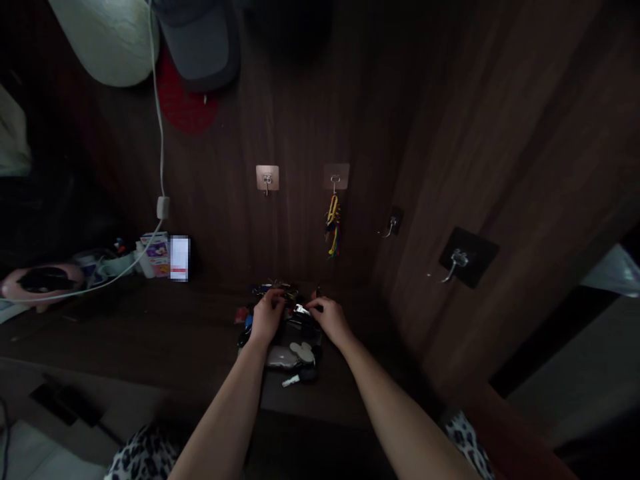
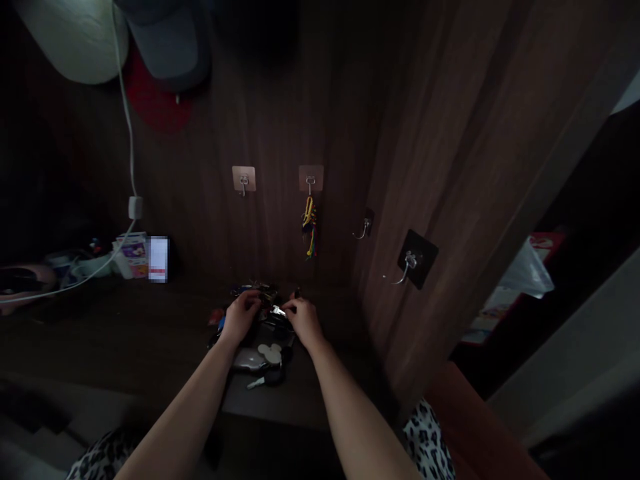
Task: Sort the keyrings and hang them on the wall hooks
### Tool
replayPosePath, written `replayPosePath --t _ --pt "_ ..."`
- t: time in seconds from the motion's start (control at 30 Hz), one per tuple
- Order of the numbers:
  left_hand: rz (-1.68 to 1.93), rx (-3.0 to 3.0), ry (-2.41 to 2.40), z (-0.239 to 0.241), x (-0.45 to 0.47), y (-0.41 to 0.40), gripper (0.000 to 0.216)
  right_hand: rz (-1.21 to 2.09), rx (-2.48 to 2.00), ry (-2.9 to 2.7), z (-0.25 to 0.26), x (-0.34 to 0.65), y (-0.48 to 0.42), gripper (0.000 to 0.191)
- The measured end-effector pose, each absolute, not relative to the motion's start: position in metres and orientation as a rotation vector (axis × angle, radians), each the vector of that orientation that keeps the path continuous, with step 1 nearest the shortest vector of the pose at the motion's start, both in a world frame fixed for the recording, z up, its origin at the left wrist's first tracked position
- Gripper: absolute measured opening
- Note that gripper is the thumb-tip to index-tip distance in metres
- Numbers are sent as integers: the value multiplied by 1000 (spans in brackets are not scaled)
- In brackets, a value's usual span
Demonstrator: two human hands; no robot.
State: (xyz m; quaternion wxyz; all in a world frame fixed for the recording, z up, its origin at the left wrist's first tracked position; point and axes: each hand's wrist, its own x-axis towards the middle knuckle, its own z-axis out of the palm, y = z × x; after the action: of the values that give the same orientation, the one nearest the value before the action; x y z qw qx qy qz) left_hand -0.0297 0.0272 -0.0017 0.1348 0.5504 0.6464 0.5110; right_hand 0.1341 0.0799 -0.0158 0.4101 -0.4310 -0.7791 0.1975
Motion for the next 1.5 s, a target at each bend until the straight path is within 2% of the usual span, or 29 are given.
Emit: replayPosePath --t 0.17,0.4,0.6,0.77,1.03,1.5 --pt "1722 1467 1749 6 -27 24 20 618 -1029 -1689 -18 137 85 7" --pt "1999 1334 1561 8 -26 23 13 500 -940 -1560 -12 142 85 17" --pt "2074 1182 1367 11 -23 23 15 437 -943 -1457 -2 147 80 16" --pt "1984 1095 1143 14 -18 20 24 428 -937 -1507 4 147 74 16" --pt "1804 983 877 19 -13 16 30 900 -627 -1753 11 122 54 22" --pt "1706 876 805 19 -16 15 34 1273 -744 -1586 24 123 47 13"
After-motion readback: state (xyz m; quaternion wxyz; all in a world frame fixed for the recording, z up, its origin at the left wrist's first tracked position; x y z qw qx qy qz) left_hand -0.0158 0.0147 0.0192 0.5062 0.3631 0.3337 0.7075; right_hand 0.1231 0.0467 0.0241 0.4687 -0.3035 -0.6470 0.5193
